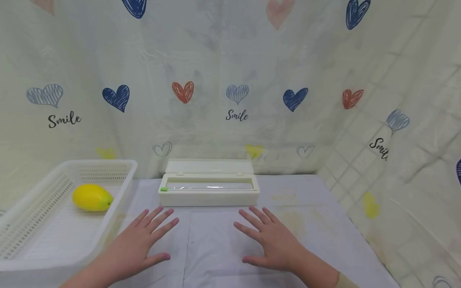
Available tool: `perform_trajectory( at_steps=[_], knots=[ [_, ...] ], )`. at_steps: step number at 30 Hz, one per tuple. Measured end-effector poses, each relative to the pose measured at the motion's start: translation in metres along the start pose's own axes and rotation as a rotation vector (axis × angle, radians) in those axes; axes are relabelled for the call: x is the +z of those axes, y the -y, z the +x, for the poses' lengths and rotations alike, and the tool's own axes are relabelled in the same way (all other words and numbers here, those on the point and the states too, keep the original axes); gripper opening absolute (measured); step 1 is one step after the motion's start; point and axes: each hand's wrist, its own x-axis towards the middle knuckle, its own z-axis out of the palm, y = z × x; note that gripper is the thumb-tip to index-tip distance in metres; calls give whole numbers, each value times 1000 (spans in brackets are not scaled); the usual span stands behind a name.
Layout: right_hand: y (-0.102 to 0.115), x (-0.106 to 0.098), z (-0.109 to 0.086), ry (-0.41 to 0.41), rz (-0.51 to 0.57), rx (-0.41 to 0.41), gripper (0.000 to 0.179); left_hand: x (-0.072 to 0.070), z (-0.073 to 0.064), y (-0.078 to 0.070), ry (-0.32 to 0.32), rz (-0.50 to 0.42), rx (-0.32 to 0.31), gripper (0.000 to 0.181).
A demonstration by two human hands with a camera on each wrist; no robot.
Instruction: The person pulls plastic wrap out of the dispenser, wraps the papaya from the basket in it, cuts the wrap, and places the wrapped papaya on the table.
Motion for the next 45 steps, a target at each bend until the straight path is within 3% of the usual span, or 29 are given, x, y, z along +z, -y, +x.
perform_trajectory(
  at_steps=[7,11,18,24,30,34,39,45],
  knots=[
    [-9,-5,5,-10,98,6,78,-21,6,7,22,20,-27,76],
    [-18,-10,10,-21,193,37,63,-37,13,13,77,-18,-67,73],
    [-38,-13,26,37,361,176,40,-57,30,30,178,-100,-152,74],
    [-63,-11,44,128,558,339,31,-63,45,43,235,-110,-201,72],
    [-86,-2,54,143,605,418,30,-61,67,52,306,-131,-228,66],
    [-100,4,58,155,614,461,31,-54,82,61,365,-150,-277,63],
    [-114,11,64,175,578,518,29,-42,97,78,418,-173,-298,55],
    [-126,19,75,194,562,562,29,-21,110,96,439,-207,-313,44]
  ],
)
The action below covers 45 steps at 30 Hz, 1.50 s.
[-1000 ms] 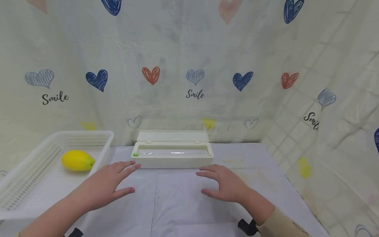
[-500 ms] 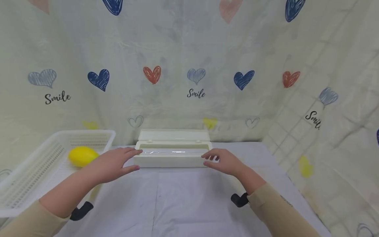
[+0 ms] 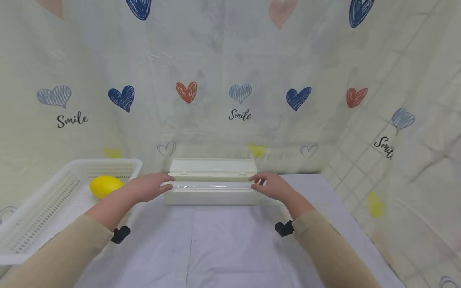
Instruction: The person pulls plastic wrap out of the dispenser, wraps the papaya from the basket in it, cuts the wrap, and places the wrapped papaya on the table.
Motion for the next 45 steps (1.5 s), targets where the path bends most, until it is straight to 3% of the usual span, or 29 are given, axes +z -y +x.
perform_trajectory(
  at_steps=[11,20,24,31,38,45],
  knots=[
    [1,13,22,-24,-64,-41,29,12,28,8,-17,-50,0,31],
    [4,21,31,44,-103,1,39,18,44,13,-20,-45,9,18],
    [3,23,34,50,-118,-10,31,18,46,11,-31,-45,-11,12],
    [-3,29,41,-12,-194,-33,12,20,51,10,-68,-24,-26,5],
    [1,25,40,-51,-26,98,16,22,54,14,-53,-98,-63,10],
    [1,24,40,-112,82,198,22,16,52,12,-17,-104,-44,14]
  ],
)
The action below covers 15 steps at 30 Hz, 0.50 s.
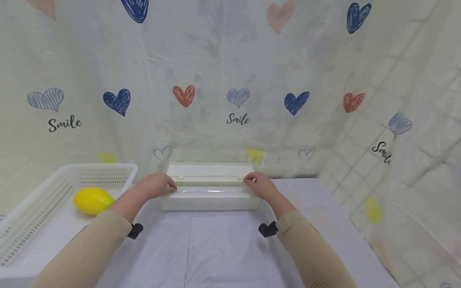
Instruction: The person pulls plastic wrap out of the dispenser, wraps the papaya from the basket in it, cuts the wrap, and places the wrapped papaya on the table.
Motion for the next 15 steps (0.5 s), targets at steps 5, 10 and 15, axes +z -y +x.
perform_trajectory(
  at_steps=[5,10,15],
  knots=[
    [3,2,0,-32,24,62,27,-2,-3,-2,34,-28,-27,19],
    [0,4,3,-48,72,94,28,1,0,2,11,-50,-3,13],
    [-1,5,4,-53,104,89,28,5,2,4,-37,-45,10,9]
  ],
)
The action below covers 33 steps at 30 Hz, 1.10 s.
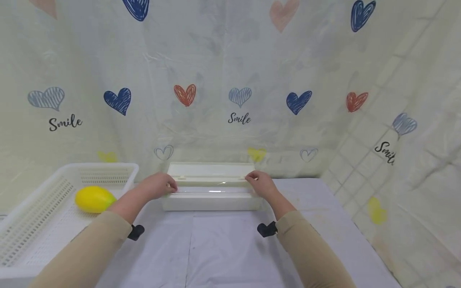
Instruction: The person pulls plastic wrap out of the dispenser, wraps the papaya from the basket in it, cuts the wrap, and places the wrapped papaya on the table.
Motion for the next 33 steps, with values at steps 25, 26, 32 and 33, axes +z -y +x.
perform_trajectory(
  at_steps=[25,26,32,33],
  knots=[
    [1,-1,-7,-38,176,49,34,0,-4,9,-26,-246,-78,13],
    [1,-1,-7,-40,180,49,34,0,-5,8,-27,-246,-69,13],
    [-1,-5,-9,-66,217,55,32,-1,-9,2,-63,-233,-68,12],
    [-2,-5,-9,-70,226,54,32,-1,-9,2,-75,-238,-80,13]
  ],
)
